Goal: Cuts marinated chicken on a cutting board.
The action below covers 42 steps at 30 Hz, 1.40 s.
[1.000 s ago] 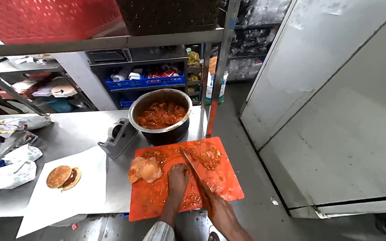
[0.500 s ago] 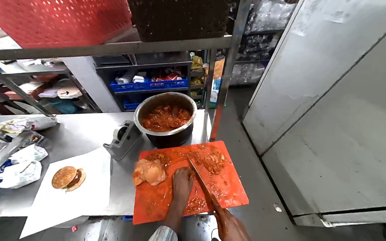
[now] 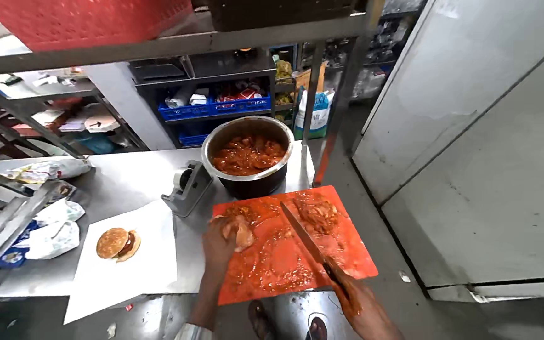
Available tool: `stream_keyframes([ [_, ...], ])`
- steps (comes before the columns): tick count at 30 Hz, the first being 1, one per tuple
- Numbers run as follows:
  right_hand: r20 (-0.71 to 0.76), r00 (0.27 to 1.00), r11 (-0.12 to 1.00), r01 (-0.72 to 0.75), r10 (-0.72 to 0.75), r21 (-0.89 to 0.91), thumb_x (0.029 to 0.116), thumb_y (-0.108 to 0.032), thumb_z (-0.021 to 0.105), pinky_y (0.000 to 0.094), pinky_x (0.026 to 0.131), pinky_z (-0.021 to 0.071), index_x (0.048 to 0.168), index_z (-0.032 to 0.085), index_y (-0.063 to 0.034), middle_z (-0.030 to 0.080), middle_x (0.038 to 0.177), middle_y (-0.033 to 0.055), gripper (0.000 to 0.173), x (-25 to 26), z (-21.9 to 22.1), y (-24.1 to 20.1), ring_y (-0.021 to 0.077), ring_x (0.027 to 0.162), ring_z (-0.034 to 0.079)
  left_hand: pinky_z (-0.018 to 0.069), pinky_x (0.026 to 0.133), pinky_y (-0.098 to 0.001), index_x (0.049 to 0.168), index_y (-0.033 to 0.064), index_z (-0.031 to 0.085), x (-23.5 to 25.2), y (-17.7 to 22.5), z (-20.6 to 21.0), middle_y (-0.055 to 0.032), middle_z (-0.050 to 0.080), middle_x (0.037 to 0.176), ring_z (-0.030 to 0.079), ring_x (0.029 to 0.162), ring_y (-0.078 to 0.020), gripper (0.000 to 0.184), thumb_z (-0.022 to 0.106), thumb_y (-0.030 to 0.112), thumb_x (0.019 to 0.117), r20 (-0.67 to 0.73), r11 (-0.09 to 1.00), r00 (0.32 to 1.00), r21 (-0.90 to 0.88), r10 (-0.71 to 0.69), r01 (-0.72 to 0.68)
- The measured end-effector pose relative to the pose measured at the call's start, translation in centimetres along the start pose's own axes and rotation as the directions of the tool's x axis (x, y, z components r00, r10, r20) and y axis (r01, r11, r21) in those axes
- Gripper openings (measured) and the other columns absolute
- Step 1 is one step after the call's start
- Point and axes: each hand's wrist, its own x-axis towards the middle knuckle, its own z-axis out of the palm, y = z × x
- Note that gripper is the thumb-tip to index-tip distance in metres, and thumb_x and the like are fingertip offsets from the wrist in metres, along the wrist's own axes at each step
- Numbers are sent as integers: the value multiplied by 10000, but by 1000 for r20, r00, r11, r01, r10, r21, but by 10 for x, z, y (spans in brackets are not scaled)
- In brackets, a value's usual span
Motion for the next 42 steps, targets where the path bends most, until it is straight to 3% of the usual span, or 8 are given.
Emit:
stream_keyframes([
  [8,-85,992,995,-90,93,37,1046,-199,501,624,916,535,1565,437,-160,702,1243,177,525,2,21,6,381,1058,707,433,1068,-663,1292,103,703,82,-39,-28,-181,681,1303,614,1256,-391,319,604,251,1028,238,989,970,145,-53,18],
  [15,-143,973,983,-177,181,43,1042,-212,508,623,876,544,1569,435,-186,721,1191,180,533,1,27,-10,381,1004,719,493,974,-672,1269,81,684,133,-2,-4,-218,694,1229,650,1175,-421,512,689,469,936,644,943,754,316,-133,-103],
  [19,-180,964,980,-186,197,75,1038,-240,515,624,859,550,1562,446,-176,721,1198,170,533,-5,34,-13,367,998,724,492,968,-667,1195,49,727,133,5,5,-220,707,1180,665,1130,-403,389,705,350,950,750,972,662,148,8,-180],
  [22,-183,961,978,-194,206,81,1043,-254,510,627,844,550,1568,436,-179,725,1179,176,536,-6,36,-15,378,979,724,437,1029,-694,1331,102,662,120,11,-6,-210,665,1305,615,1234,-416,439,677,358,975,659,968,752,170,28,-185],
  [25,-197,959,978,-191,205,86,1037,-259,515,621,832,554,1556,456,-168,733,1149,178,531,-6,37,-12,378,955,728,357,1087,-716,1356,69,641,109,12,-21,-241,653,1316,594,1255,-452,585,602,531,1000,469,890,876,441,-115,-119],
  [31,-177,965,979,-176,192,106,1034,-262,508,607,839,559,1559,453,-193,736,1140,161,532,-5,36,-1,359,951,728,266,1147,-730,1408,34,586,92,26,7,-251,655,1321,575,1292,-450,781,420,682,1007,472,846,852,528,-226,-68],
  [37,-166,973,980,-140,163,142,1030,-261,520,609,871,553,1547,474,-195,733,1165,159,523,-9,28,15,360,995,724,352,1081,-730,1350,1,594,63,65,41,-240,693,1213,638,1168,-454,666,738,464,893,508,830,858,510,-77,-228],
  [42,-87,983,980,-150,163,132,1044,-303,502,601,912,542,1559,454,-241,721,1202,145,521,-7,16,27,351,1051,710,271,1157,-691,1508,141,494,32,99,68,-146,611,1416,561,1326,-358,659,717,351,925,608,850,792,443,-52,-285],
])
